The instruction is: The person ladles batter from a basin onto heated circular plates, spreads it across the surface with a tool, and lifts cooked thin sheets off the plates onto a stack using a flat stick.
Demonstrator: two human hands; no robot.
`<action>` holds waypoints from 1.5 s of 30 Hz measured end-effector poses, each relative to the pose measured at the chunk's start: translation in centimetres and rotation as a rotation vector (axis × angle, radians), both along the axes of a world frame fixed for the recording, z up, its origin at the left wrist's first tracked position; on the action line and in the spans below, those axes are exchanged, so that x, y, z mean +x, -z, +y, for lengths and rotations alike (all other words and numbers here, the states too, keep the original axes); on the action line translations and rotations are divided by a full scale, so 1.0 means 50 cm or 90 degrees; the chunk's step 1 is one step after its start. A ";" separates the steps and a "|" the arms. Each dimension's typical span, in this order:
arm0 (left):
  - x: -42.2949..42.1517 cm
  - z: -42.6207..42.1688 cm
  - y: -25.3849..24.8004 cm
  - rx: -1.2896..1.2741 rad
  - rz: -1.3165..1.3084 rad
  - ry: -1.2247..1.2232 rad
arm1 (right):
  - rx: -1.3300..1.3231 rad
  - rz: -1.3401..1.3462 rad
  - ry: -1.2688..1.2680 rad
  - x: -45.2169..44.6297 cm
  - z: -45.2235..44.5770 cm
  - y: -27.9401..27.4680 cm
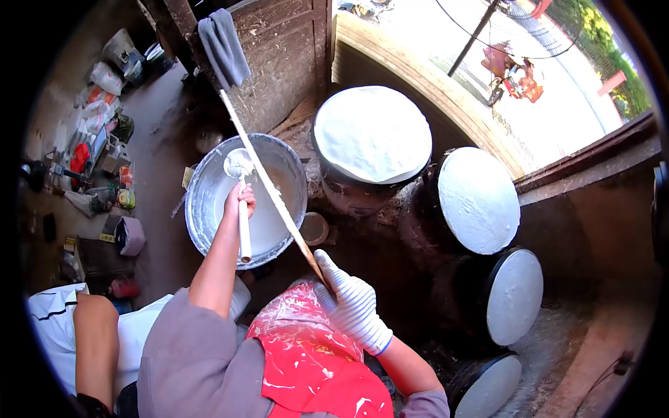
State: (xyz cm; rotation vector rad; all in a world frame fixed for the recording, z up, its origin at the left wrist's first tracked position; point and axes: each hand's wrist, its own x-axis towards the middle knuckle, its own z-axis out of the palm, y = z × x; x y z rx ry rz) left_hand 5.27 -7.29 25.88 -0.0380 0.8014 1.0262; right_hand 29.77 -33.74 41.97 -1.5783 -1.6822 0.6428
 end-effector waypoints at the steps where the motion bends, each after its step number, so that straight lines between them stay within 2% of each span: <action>1: -0.015 0.004 -0.002 -0.005 -0.025 0.008 | -0.001 0.017 0.017 -0.002 0.005 0.005; 5: -0.007 -0.074 -0.157 0.164 0.077 -0.041 | 0.017 0.050 0.016 -0.015 0.032 0.008; 7: 0.002 -0.117 -0.149 0.193 0.111 -0.084 | 0.011 0.054 0.004 -0.022 0.050 0.008; 8: -0.006 -0.127 -0.116 0.158 0.108 -0.078 | 0.008 0.078 0.000 -0.026 0.063 0.010; 12: -0.077 -0.091 0.136 -0.096 0.053 -0.067 | -0.038 0.101 -0.016 -0.046 0.128 0.028; 14: -0.085 -0.062 0.162 -0.142 0.035 -0.071 | -0.058 0.118 -0.034 -0.060 0.152 0.036; 15: -0.095 -0.056 0.169 -0.146 0.032 -0.073 | -0.062 0.114 -0.036 -0.061 0.162 0.035; 17: -0.090 -0.061 0.060 -0.015 0.017 -0.034 | -0.056 0.094 -0.071 -0.063 0.177 0.032; 19: -0.078 -0.096 -0.026 0.065 0.097 -0.060 | -0.058 0.085 -0.076 -0.062 0.183 0.035; 22: -0.093 -0.111 0.020 0.087 0.135 -0.059 | -0.080 0.062 -0.085 -0.053 0.196 0.041; 24: -0.115 -0.096 0.102 -0.046 0.123 -0.084 | -0.091 0.056 -0.083 -0.055 0.203 0.051; 27: -0.109 -0.074 0.110 -0.084 0.073 -0.089 | -0.137 0.048 -0.086 -0.051 0.206 0.039; 29: -0.084 -0.087 0.043 -0.061 0.073 -0.078 | -0.118 0.056 -0.068 -0.046 0.200 0.036; 31: -0.056 -0.105 -0.003 0.021 0.112 -0.032 | -0.221 0.042 -0.101 -0.029 0.192 0.020; 33: -0.037 -0.102 -0.004 -0.015 0.058 0.016 | -0.187 0.003 -0.094 -0.014 0.165 0.063; 35: 0.010 -0.114 -0.024 -0.002 0.127 0.105 | -0.216 -0.043 -0.082 0.008 0.127 0.083; 37: 0.065 -0.130 -0.043 0.029 0.125 0.208 | -0.231 -0.057 -0.013 0.031 0.067 0.118; 39: 0.129 -0.145 -0.062 0.069 0.131 0.341 | -0.315 -0.052 0.133 0.041 -0.022 0.157; 40: 0.160 -0.149 -0.066 0.090 0.136 0.403 | -0.271 0.015 0.197 0.042 -0.075 0.147; 44: 0.330 -0.185 -0.093 0.222 0.164 0.750 | -0.265 0.172 0.456 0.022 -0.286 0.102; 45: 0.391 -0.212 -0.107 0.254 0.176 0.841 | -0.190 0.143 0.552 0.008 -0.335 0.105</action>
